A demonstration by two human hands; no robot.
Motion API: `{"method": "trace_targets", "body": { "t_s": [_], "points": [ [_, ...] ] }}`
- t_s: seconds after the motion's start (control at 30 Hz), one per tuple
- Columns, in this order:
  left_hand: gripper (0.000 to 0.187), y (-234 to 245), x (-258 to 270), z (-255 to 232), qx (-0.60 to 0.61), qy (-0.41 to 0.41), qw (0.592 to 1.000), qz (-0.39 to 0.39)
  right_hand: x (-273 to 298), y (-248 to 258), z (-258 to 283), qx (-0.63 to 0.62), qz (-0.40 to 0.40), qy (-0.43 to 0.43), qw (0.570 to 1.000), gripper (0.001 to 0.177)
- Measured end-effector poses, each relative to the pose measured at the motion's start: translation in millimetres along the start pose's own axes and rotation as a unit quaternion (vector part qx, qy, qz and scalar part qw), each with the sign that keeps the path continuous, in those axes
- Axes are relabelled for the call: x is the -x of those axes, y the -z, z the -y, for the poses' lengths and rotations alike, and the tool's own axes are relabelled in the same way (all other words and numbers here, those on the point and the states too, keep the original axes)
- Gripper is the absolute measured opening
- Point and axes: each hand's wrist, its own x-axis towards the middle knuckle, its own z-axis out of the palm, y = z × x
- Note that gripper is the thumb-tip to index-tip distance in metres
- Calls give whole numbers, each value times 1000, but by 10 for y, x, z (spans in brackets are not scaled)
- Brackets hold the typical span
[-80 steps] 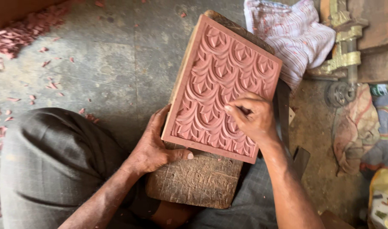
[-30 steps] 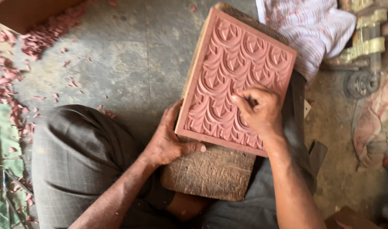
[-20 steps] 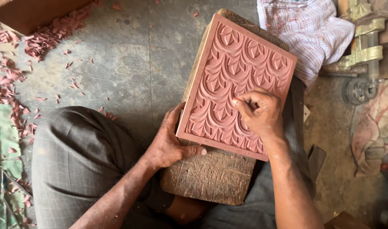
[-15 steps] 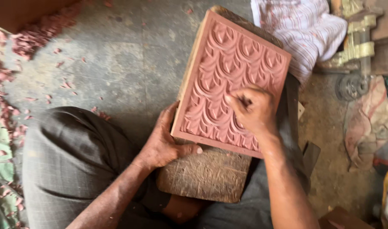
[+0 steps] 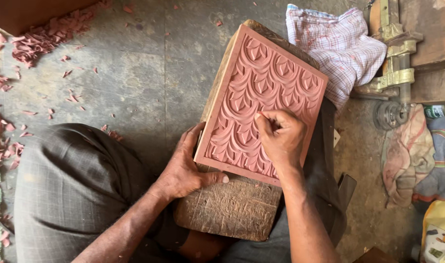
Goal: The person carves a decorative pattern into a wooden panel by hand using a small carving tool.
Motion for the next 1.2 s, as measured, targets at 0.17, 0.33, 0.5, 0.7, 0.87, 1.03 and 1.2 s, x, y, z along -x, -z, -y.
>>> {"method": "trace_targets", "body": {
  "t_s": [0.17,0.33,0.5,0.7,0.87,1.03,1.2],
  "points": [
    [136,63,-7,-116,-150,12,989,-14,-26,-115,126,-31,-27,-62,997,4],
    [138,69,11,-89,-155,-6,988,-22,56,-204,141,-48,-75,-68,994,5],
    [136,62,-6,-58,-166,-17,986,-28,47,-259,111,-55,-96,-72,991,6],
    [136,99,-8,-126,-147,18,989,-20,13,-308,242,-31,-113,-80,990,8],
    [137,54,21,-64,-157,2,987,-25,78,-297,227,-45,-139,-156,977,9],
    [137,95,-7,-114,-130,14,991,-21,-37,-393,240,-20,-149,-91,984,10],
    [135,80,18,-78,-135,-7,991,-24,8,-404,207,-46,-172,-156,972,9]
  ]
}}
